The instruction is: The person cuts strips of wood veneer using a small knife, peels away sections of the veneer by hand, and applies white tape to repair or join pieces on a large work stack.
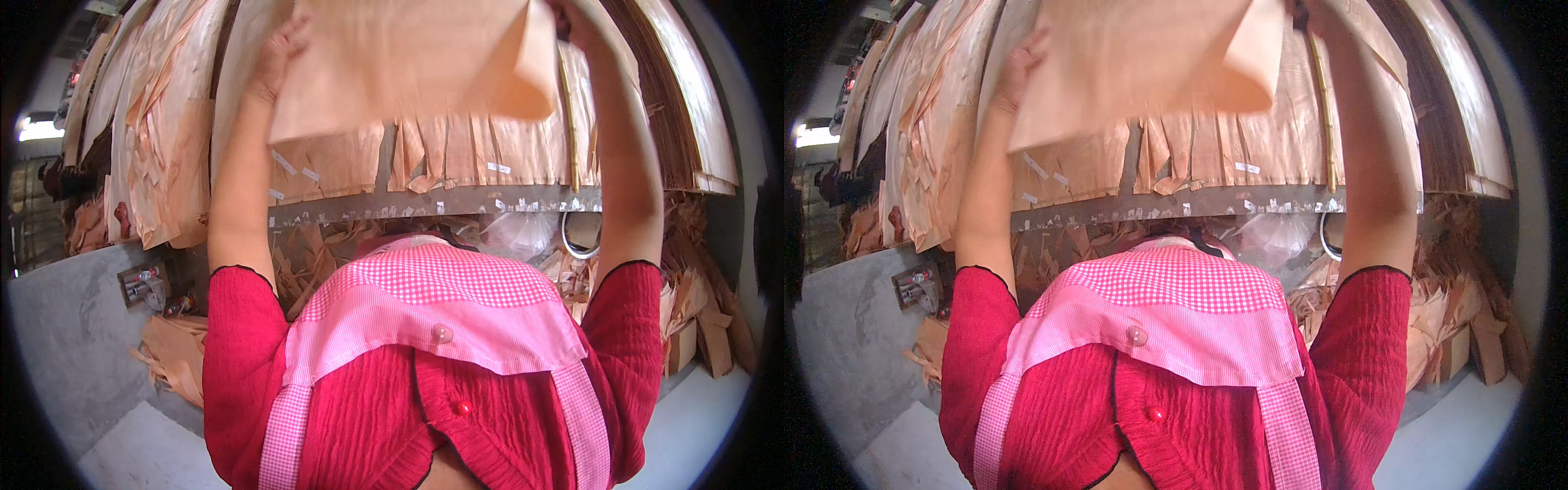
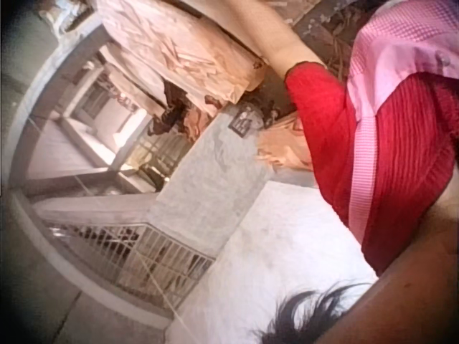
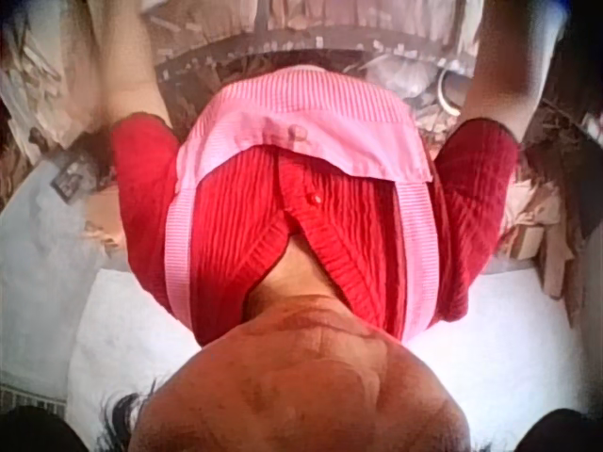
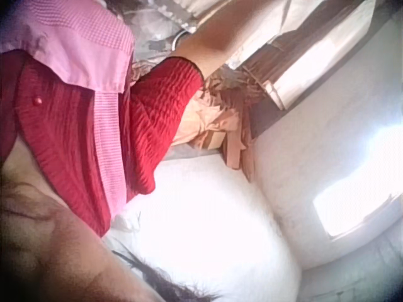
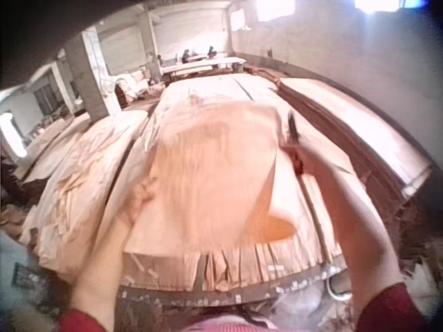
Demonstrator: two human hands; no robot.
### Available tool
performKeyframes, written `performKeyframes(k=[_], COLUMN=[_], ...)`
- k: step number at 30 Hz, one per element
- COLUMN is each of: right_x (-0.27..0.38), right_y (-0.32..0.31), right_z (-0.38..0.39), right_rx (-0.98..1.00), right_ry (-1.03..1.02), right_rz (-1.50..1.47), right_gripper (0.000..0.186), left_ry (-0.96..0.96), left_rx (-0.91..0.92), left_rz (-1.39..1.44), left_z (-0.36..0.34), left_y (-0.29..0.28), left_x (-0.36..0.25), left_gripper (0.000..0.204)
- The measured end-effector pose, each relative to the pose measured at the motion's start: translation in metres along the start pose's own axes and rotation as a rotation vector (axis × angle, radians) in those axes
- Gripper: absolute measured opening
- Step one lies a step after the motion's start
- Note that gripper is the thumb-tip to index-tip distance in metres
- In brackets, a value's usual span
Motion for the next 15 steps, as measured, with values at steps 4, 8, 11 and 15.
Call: performKeyframes(k=[4, 8, 11, 15], right_x=[-0.11, -0.169, -0.192, -0.201], right_y=[0.047, 0.054, 0.045, 0.049], right_z=[0.035, 0.048, 0.05, 0.05], right_rx=[-0.041, 0.001, -0.052, -0.108], right_ry=[0.257, 0.377, 0.413, 0.364], right_rz=[0.244, 0.321, 0.427, 0.5], right_gripper=[0.022, 0.021, 0.023, 0.029], left_ry=[-0.158, -0.106, -0.093, -0.112], left_rx=[0.013, 0.02, -0.049, -0.029], left_rz=[-0.253, -0.686, -0.831, -0.789], left_z=[0.044, 0.061, 0.067, 0.077], left_y=[-0.02, 0.005, 0.02, 0.012], left_x=[0.116, 0.159, 0.16, 0.16], left_gripper=[0.057, 0.057, 0.056, 0.054])
Point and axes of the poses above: each hand's wrist, its own z-axis away from the middle knuckle, its own y-axis out of the palm, x = y × z, the point moved 6 cm from there along -z, towards the middle knuckle, and after that the axes turned 15 degrees about z, right-handed, at the moved point
